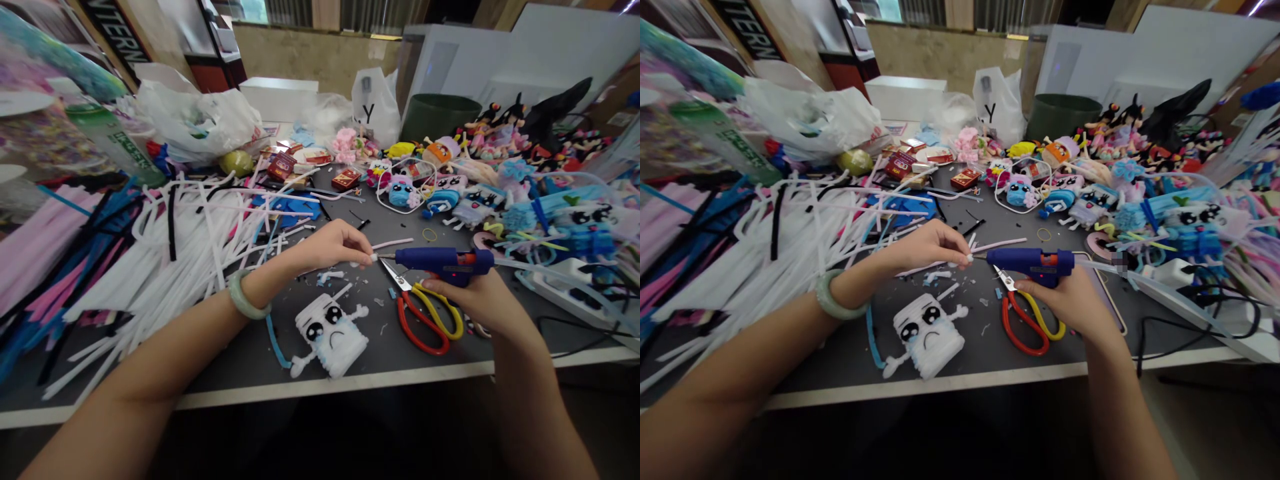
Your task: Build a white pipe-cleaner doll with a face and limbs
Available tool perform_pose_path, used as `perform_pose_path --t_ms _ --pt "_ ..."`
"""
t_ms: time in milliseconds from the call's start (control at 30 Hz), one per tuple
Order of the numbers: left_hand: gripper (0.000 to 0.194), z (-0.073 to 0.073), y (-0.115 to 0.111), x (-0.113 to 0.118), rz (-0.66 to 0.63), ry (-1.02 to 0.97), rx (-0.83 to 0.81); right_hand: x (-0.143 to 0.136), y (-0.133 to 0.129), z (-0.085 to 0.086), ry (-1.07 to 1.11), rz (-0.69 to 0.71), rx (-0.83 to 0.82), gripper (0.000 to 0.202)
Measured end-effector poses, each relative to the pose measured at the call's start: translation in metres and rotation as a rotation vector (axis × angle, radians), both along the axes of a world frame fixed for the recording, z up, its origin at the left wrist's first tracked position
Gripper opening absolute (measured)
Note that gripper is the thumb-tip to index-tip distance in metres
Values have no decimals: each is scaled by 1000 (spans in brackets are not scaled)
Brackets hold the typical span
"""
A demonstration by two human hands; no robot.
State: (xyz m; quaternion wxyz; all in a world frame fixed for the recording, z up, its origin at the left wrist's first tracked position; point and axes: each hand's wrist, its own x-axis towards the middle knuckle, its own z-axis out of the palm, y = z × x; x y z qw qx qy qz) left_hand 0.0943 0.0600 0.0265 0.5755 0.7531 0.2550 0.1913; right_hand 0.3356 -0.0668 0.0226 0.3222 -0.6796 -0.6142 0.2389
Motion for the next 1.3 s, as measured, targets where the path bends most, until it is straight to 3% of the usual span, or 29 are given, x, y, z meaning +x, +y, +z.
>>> perform_pose_path --t_ms 1300 --pt "7 -2 2 1 8 13 -13 -2 2 1 33 -37 -29 36"
